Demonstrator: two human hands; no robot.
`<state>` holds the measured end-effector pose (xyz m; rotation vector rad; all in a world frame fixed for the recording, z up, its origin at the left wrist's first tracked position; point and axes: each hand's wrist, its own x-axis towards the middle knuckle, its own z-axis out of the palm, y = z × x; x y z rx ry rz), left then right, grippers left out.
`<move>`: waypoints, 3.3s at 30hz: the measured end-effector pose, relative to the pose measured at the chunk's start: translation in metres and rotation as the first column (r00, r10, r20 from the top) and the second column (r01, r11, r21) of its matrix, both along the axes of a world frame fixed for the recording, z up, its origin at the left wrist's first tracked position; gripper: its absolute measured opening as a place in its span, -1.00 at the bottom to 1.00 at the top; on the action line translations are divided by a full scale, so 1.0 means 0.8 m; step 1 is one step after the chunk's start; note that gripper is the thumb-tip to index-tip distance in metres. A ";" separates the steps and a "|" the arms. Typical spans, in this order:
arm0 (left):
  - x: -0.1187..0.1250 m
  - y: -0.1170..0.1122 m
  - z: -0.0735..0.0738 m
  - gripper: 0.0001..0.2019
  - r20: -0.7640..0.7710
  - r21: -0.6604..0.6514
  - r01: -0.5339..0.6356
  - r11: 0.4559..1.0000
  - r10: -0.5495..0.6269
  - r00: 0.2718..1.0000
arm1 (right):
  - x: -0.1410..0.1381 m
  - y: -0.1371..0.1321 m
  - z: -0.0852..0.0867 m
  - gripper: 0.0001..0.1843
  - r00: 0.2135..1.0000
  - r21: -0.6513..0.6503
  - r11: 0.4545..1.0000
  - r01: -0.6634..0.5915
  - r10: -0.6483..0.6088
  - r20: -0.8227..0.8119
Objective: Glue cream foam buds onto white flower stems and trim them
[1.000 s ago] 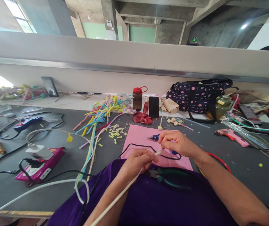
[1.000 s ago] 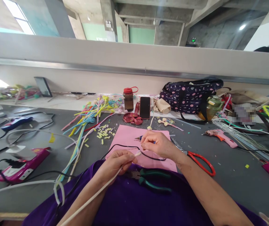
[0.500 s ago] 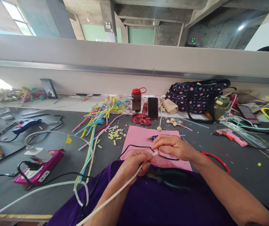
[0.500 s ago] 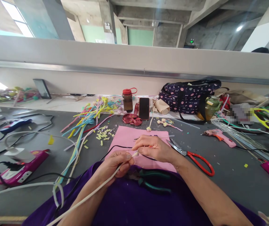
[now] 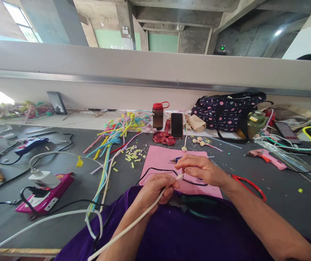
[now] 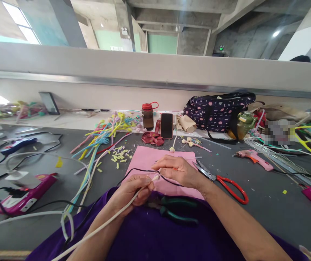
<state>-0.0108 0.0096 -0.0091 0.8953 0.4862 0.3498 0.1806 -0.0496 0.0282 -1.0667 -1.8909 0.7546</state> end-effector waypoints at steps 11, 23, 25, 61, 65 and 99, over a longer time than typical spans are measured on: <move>-0.001 0.001 -0.001 -0.81 0.041 -0.037 0.027 0.999 -0.025 0.999 | -0.003 -0.001 0.001 -0.75 0.999 -0.005 1.000 -0.016 0.015 -0.031; -0.001 0.000 0.004 -0.81 0.030 -0.013 -0.032 0.999 0.032 0.999 | -0.002 0.001 -0.001 -0.72 1.000 -0.001 1.000 0.004 -0.004 -0.023; -0.001 -0.001 0.004 -0.81 0.029 -0.009 -0.036 0.999 0.036 0.999 | -0.002 0.001 -0.002 -0.71 1.000 -0.004 1.000 0.006 -0.006 -0.023; -0.007 -0.006 -0.003 -0.78 0.100 0.103 -0.197 0.975 0.187 0.977 | -0.023 0.004 -0.021 -0.74 0.917 -0.247 0.944 0.220 -0.286 -0.279; -0.005 -0.005 -0.002 -0.76 0.073 0.075 -0.170 0.983 0.165 0.984 | -0.029 0.000 -0.014 -0.78 0.905 -0.246 0.937 0.250 -0.316 -0.284; 0.001 -0.006 0.001 -0.76 -0.024 0.072 -0.101 0.992 0.103 0.994 | -0.029 0.002 -0.023 -0.78 0.887 -0.261 0.940 0.218 -0.303 -0.348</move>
